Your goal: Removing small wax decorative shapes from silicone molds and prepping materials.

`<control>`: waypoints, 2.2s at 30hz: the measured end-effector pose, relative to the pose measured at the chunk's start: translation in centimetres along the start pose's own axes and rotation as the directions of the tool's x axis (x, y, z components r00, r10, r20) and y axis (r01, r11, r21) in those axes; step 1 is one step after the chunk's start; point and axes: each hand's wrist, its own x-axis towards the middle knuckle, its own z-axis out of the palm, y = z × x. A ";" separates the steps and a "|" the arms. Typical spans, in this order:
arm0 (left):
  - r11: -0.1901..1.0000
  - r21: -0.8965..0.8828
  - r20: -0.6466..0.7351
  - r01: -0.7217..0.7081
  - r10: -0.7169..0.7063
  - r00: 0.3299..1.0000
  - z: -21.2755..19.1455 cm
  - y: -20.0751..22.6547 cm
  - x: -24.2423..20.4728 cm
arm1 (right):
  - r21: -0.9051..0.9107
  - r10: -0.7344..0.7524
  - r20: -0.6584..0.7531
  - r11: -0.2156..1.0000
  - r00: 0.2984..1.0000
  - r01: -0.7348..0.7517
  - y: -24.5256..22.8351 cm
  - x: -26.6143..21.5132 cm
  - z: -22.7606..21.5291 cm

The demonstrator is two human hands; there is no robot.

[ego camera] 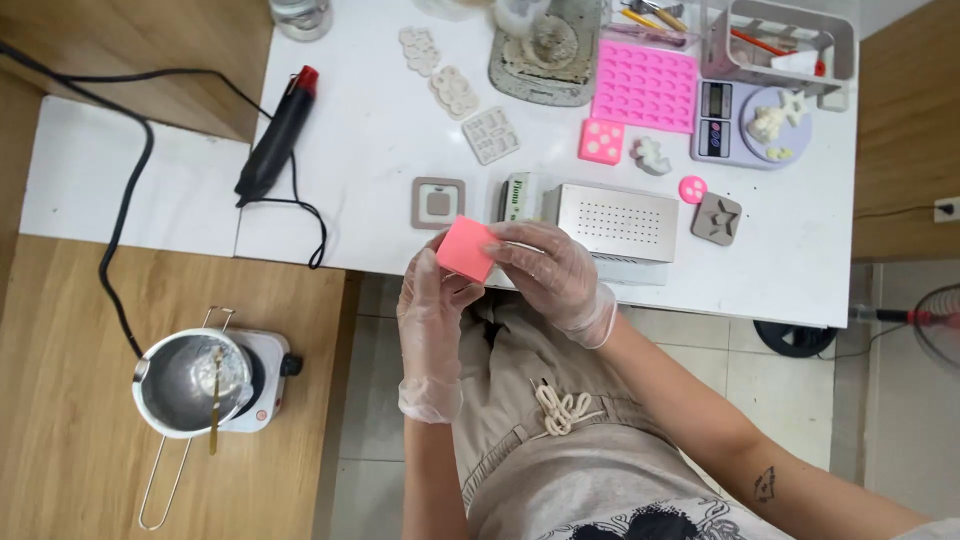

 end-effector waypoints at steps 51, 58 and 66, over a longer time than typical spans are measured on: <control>-0.415 0.352 0.678 -0.839 -0.504 0.534 12.3 -13.0 7.6 | -0.844 0.733 0.457 0.536 0.505 -0.013 31.5 -13.9 -10.9; -0.137 0.278 0.941 -0.951 -0.160 0.298 9.5 -15.1 10.5 | -0.846 0.785 0.461 0.529 0.413 -0.062 34.8 -15.7 -10.6; -0.164 0.351 0.875 -0.922 -0.292 0.386 10.4 -9.8 10.3 | -0.898 0.799 0.423 0.431 0.427 0.084 36.7 -16.3 -9.1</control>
